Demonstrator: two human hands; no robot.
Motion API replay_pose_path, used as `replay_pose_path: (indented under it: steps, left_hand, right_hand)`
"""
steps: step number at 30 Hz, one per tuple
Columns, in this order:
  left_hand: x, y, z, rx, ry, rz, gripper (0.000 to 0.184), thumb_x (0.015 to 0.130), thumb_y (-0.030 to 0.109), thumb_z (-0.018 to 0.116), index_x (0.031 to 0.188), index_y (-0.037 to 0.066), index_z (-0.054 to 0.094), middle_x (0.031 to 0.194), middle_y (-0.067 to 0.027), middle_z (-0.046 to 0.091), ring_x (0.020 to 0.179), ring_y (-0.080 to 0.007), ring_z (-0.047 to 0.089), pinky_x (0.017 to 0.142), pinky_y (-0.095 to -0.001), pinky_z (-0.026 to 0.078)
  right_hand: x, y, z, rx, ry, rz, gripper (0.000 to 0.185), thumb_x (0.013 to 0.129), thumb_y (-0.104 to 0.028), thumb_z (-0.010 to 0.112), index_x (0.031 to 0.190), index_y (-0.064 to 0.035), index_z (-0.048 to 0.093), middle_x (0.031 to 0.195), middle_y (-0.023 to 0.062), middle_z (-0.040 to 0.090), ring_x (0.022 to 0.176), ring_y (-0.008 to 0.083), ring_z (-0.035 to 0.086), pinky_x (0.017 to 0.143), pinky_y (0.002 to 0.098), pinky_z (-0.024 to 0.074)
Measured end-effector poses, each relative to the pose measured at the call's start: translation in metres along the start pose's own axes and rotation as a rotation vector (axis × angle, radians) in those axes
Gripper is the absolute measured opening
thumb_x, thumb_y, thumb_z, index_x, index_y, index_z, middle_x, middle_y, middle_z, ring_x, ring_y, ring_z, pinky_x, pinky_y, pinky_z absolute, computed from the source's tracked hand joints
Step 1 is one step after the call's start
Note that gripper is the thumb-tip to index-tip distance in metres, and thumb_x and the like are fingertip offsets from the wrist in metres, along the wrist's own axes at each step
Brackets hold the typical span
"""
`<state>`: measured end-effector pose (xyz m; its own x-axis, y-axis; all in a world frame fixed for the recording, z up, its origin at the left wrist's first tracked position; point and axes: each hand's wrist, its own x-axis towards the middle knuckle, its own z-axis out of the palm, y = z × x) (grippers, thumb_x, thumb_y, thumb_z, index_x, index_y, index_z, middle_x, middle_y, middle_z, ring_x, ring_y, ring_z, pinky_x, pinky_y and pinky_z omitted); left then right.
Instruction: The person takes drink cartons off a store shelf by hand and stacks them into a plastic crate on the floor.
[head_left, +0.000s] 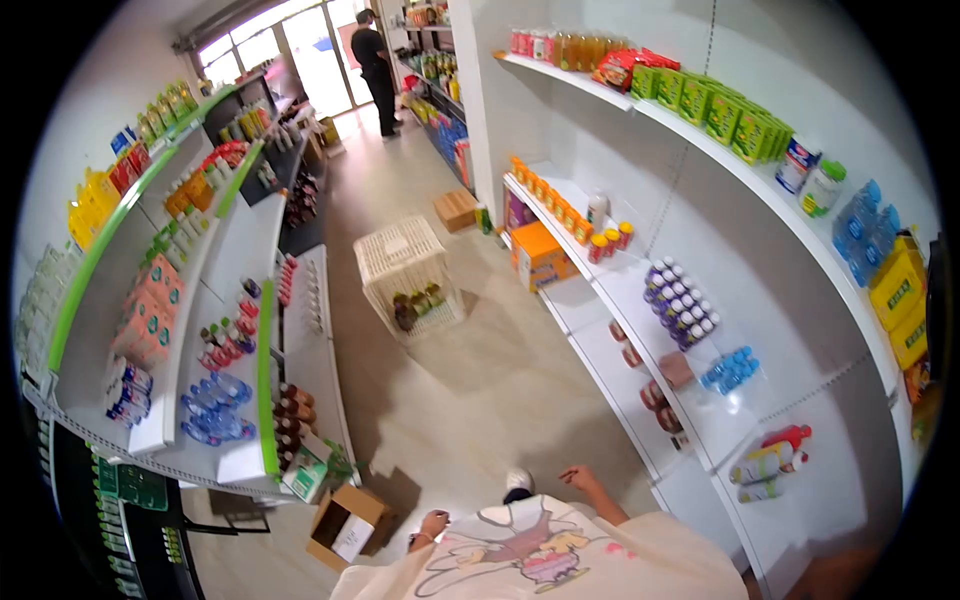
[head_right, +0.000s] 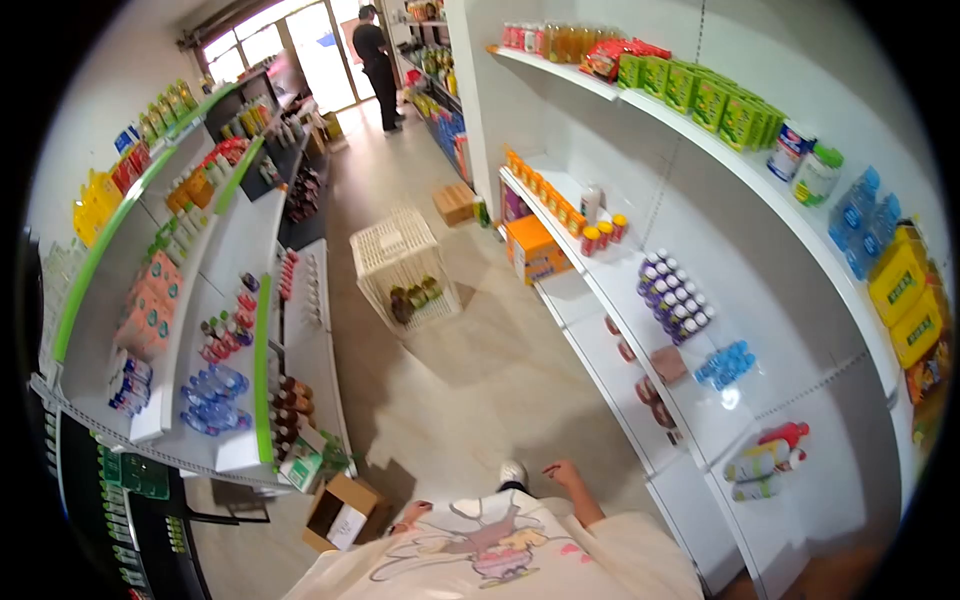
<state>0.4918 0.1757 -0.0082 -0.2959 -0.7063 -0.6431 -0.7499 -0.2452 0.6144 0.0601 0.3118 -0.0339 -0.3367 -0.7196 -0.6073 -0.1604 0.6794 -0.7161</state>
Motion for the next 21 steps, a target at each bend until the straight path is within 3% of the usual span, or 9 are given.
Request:
replay_pose_path:
  steps: [1, 3, 5, 8, 11, 14, 16, 19, 21]
  left_hand:
    - [0.014, 0.026, -0.005, -0.093, -0.008, -0.038, 0.036, 0.083, 0.028, 0.053, 0.1, -0.002, 0.063, 0.086, -0.0128, 0.067, 0.075, -0.0194, 0.064, 0.07, -0.0302, 0.05]
    - [0.054, 0.057, -0.009, -0.125, 0.049, -0.021, 0.034, 0.078, 0.028, 0.051, 0.093, 0.001, 0.065, 0.077, -0.0118, 0.066, 0.069, -0.0205, 0.064, 0.069, -0.0296, 0.049]
    - [0.082, 0.085, -0.017, -0.118, 0.0, 0.103, 0.032, 0.08, 0.024, 0.051, 0.098, 0.0, 0.063, 0.079, -0.0102, 0.066, 0.068, -0.0189, 0.062, 0.065, -0.0294, 0.049]
    - [0.078, 0.152, -0.032, -0.406, 0.001, 0.055, 0.031, 0.085, 0.018, 0.051, 0.108, -0.002, 0.055, 0.087, -0.0126, 0.064, 0.072, -0.0165, 0.059, 0.064, -0.0264, 0.048]
    - [0.096, 0.149, -0.04, -0.507, -0.006, 0.099, 0.03, 0.085, 0.017, 0.052, 0.109, -0.002, 0.055, 0.085, -0.0116, 0.064, 0.071, -0.0152, 0.059, 0.064, -0.025, 0.047]
    - [0.099, 0.115, -0.055, -0.224, 0.057, 0.039, 0.026, 0.084, 0.018, 0.048, 0.101, 0.002, 0.061, 0.081, -0.0137, 0.065, 0.076, -0.0192, 0.062, 0.065, -0.0298, 0.049]
    - [0.135, 0.029, -0.059, 0.403, 0.057, 0.417, 0.031, 0.079, 0.029, 0.052, 0.093, 0.003, 0.064, 0.079, -0.0159, 0.064, 0.068, -0.029, 0.061, 0.057, -0.0379, 0.047]
    - [0.147, 0.042, -0.104, 0.303, -0.001, 0.147, 0.03, 0.079, 0.028, 0.053, 0.093, 0.004, 0.065, 0.081, -0.0159, 0.064, 0.07, -0.0286, 0.061, 0.06, -0.0373, 0.048]
    - [0.163, 0.054, -0.133, 0.285, -0.013, 0.061, 0.03, 0.079, 0.028, 0.053, 0.093, 0.005, 0.065, 0.082, -0.0158, 0.064, 0.071, -0.0284, 0.062, 0.061, -0.037, 0.048]
  right_hand:
    - [0.016, -0.029, -0.002, -0.005, -0.008, -0.026, 0.034, 0.072, 0.002, 0.043, 0.089, -0.0108, 0.071, 0.079, 0.01, 0.067, 0.073, 0.0147, 0.062, 0.057, 0.0276, 0.0464]
    - [0.028, -0.067, -0.001, -0.017, -0.031, -0.043, 0.035, 0.072, 0.002, 0.043, 0.089, -0.011, 0.071, 0.078, 0.0085, 0.067, 0.071, 0.0139, 0.061, 0.055, 0.0269, 0.0449]
    - [0.032, -0.094, -0.005, -0.059, -0.08, 0.003, 0.034, 0.071, 0.001, 0.045, 0.09, -0.0113, 0.071, 0.078, 0.0078, 0.067, 0.069, 0.0138, 0.06, 0.057, 0.0272, 0.0455]
    - [0.038, -0.09, -0.004, -0.139, -0.149, -0.009, 0.032, 0.07, -0.001, 0.049, 0.09, -0.0124, 0.071, 0.081, 0.0076, 0.067, 0.069, 0.0142, 0.06, 0.062, 0.0279, 0.0465]
    - [0.048, -0.072, -0.005, -0.228, -0.152, -0.027, 0.032, 0.067, -0.003, 0.053, 0.091, -0.0137, 0.071, 0.084, 0.0087, 0.067, 0.072, 0.0157, 0.061, 0.068, 0.0289, 0.0472]
    - [0.05, -0.056, -0.012, -0.295, -0.142, 0.053, 0.032, 0.065, -0.003, 0.057, 0.092, -0.0147, 0.07, 0.086, 0.01, 0.067, 0.077, 0.0172, 0.061, 0.072, 0.0295, 0.0478]
    - [0.063, -0.051, -0.018, -0.282, -0.113, 0.154, 0.033, 0.063, -0.005, 0.059, 0.093, -0.0141, 0.07, 0.088, 0.0109, 0.067, 0.08, 0.0183, 0.062, 0.074, 0.0295, 0.048]
    - [0.083, -0.051, -0.031, -0.207, 0.001, 0.208, 0.031, 0.064, -0.012, 0.066, 0.094, -0.0098, 0.069, 0.092, 0.0126, 0.066, 0.086, 0.0207, 0.062, 0.077, 0.0299, 0.0475]
    - [0.084, -0.086, -0.035, -0.037, 0.064, 0.388, 0.036, 0.066, -0.027, 0.07, 0.096, -0.0066, 0.068, 0.093, 0.0126, 0.066, 0.089, 0.0228, 0.062, 0.078, 0.0316, 0.0469]
